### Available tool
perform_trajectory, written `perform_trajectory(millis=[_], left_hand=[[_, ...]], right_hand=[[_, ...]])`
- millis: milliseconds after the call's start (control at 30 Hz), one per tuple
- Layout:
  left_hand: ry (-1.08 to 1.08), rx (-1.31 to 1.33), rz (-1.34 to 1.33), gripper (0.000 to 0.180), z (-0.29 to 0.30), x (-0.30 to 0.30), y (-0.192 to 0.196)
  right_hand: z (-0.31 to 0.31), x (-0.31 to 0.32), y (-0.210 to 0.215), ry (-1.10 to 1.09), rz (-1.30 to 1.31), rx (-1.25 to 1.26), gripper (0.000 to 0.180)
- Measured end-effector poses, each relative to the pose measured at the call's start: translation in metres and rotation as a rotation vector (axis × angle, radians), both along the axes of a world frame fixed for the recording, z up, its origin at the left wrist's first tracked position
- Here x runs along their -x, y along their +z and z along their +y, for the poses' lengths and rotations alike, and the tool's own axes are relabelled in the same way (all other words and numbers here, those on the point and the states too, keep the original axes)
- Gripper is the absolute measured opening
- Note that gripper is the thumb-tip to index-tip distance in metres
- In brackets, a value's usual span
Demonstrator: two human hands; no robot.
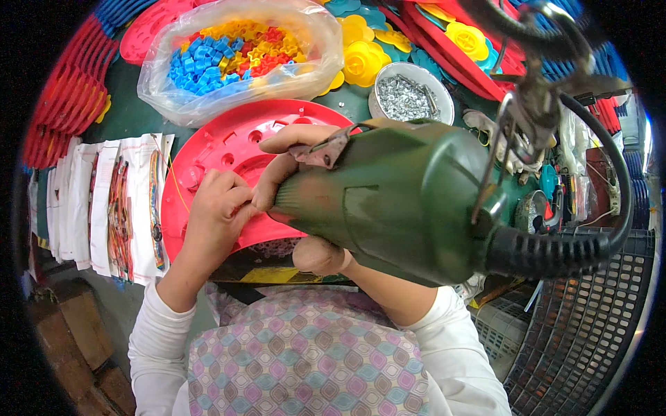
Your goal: The person assembles small decorative items by placing star-shaped pieces on a pink plastic tray and using a green rotary tool to work on them. They repeatedly pick up and position the pieces, apply the tool, and adjust the components on the tray.
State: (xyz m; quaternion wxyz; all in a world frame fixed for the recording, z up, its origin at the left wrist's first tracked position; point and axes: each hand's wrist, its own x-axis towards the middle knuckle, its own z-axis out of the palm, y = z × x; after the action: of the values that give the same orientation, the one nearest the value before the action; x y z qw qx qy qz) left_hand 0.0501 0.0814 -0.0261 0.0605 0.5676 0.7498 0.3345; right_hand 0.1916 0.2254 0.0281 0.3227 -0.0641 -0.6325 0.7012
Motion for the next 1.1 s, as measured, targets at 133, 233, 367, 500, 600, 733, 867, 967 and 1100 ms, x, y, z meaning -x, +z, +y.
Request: perform_trajectory(millis=[133, 233, 367, 500, 600, 733, 867, 967, 1100], left_hand=[[-0.007, -0.006, 0.012, 0.018, 0.002, 0.002, -0.003], [-0.015, -0.014, 0.017, 0.016, 0.002, 0.004, -0.005], [-0.010, -0.064, -0.017, 0.015, 0.003, 0.002, -0.009], [-0.034, -0.043, 0.013, 0.013, 0.003, 0.006, -0.014], [-0.037, -0.039, 0.019, 0.013, 0.002, 0.005, -0.010], [-0.029, -0.061, -0.026, 0.012, 0.004, 0.004, -0.011], [-0.018, -0.045, -0.037, 0.011, 0.001, 0.003, -0.009], [-0.035, -0.024, -0.046, 0.022, 0.000, 0.004, -0.007], [0.002, -0.028, -0.089, 0.027, 0.002, -0.001, 0.005]], right_hand=[[-0.007, 0.005, -0.002, -0.036, 0.022, 0.067, 0.117], [-0.007, 0.010, -0.005, 0.010, 0.021, 0.064, 0.112], [0.000, 0.020, -0.017, 0.112, 0.012, 0.023, 0.111], [0.002, 0.025, -0.020, 0.147, 0.040, 0.041, 0.117], [0.003, 0.020, -0.013, 0.155, 0.110, 0.084, 0.121], [0.006, 0.005, -0.002, 0.208, 0.269, 0.145, 0.127], [0.007, -0.025, -0.005, 0.302, 0.335, 0.148, 0.129], [0.002, -0.052, -0.021, 0.285, 0.313, 0.104, 0.121], [-0.018, -0.067, -0.042, 0.114, 0.203, 0.063, 0.119]])
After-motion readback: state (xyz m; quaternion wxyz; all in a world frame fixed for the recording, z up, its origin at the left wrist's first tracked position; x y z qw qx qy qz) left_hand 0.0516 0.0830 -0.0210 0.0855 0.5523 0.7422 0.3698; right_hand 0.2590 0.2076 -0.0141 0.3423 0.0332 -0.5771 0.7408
